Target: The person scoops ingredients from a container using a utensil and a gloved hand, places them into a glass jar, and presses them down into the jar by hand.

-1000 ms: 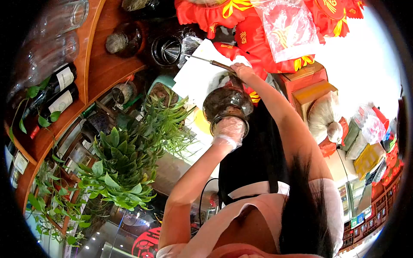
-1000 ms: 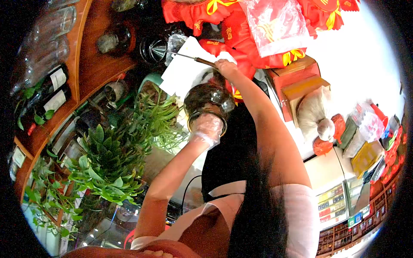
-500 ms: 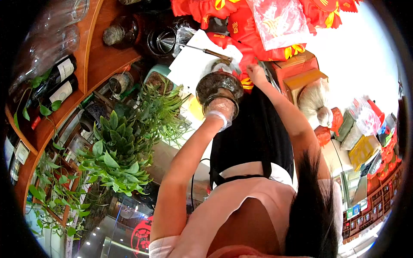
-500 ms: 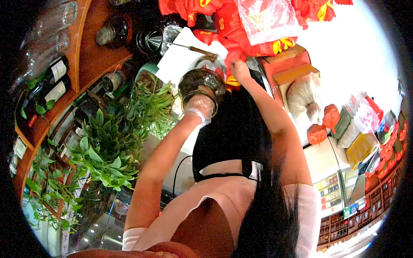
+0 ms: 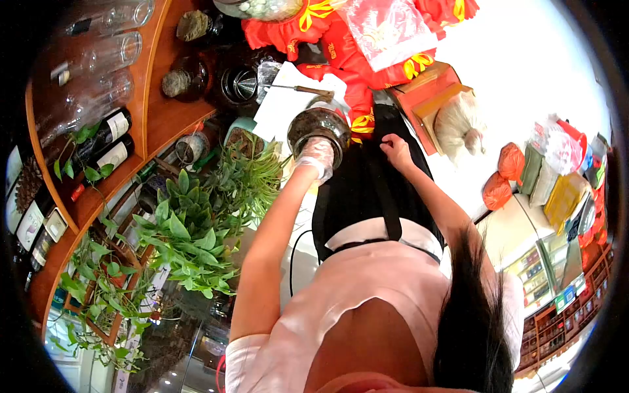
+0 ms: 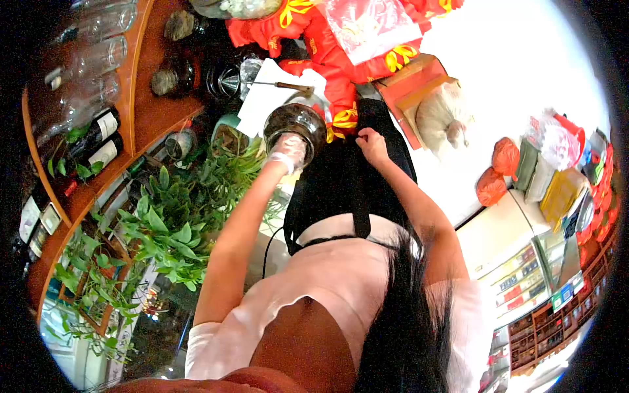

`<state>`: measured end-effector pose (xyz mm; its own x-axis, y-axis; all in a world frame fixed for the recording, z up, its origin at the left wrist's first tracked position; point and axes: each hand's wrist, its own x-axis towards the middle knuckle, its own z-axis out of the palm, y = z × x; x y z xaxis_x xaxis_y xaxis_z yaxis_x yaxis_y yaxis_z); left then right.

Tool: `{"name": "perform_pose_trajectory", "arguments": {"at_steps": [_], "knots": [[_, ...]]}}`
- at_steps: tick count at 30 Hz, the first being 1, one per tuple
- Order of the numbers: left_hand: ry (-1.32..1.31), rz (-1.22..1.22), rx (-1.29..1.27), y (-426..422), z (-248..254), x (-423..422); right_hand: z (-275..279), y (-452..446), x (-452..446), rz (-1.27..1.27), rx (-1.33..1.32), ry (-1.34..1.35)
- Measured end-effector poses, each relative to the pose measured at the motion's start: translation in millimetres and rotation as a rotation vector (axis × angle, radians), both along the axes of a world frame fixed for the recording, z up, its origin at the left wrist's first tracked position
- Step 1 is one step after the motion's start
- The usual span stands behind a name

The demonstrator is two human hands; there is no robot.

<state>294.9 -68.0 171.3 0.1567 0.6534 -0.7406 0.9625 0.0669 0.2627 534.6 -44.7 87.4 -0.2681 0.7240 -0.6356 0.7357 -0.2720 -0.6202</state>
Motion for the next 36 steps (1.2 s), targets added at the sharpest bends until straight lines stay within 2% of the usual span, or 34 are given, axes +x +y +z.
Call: {"name": "perform_pose_trajectory", "arguments": {"at_steps": [2,4,5,6,7,9,11,13,14,16,17,18,22,23,24,27,29,32,36], "knots": [[-0.030,0.045,0.026,-5,19,-3,12,1,8,-0.086,-0.069,0.005],[-0.078,0.289,0.045,-20,36,-7,10,-1,15,-0.160,-0.128,0.017],[-0.125,0.547,0.065,-29,45,-10,6,-4,20,-0.208,-0.108,0.080],[-0.113,0.543,0.292,-40,46,-14,8,-5,21,-0.220,-0.133,0.061],[-0.231,0.843,0.189,-49,45,-19,10,-3,22,-0.234,-0.150,0.042],[-0.183,0.809,0.221,-56,47,-23,12,-4,25,-0.239,-0.130,0.062],[-0.208,0.823,0.213,-69,20,-24,16,0,25,-0.282,-0.178,0.069],[-0.088,0.949,0.020,-45,26,-9,18,4,25,-0.294,-0.183,0.080],[0.088,0.496,-0.037,-39,21,-6,19,6,26,-0.301,-0.193,0.085],[0.279,-0.090,-0.015,-41,-6,-2,24,9,28,-0.320,-0.211,0.090],[0.300,-0.223,0.065,-44,-19,4,26,11,28,-0.335,-0.230,0.094],[0.278,-0.311,-0.111,-20,9,18,25,10,30,-0.339,-0.231,0.095],[0.248,-0.335,-0.187,-29,-9,21,24,8,37,-0.323,-0.214,0.095],[0.294,-0.361,-0.102,-38,-21,18,25,6,38,-0.340,-0.239,0.108],[0.339,-0.386,-0.020,-39,-18,18,25,4,40,-0.355,-0.262,0.110],[0.332,-0.348,-0.073,-29,-6,22,21,-2,44,-0.356,-0.313,0.074],[0.176,-0.256,-0.262,-17,0,19,5,-12,50,-0.329,-0.299,0.061],[0.179,-0.380,-0.188,-7,1,20,1,-18,53,-0.311,-0.270,0.066],[0.215,-0.302,-0.238,2,9,23,-2,-20,54,-0.299,-0.224,0.070]]}}
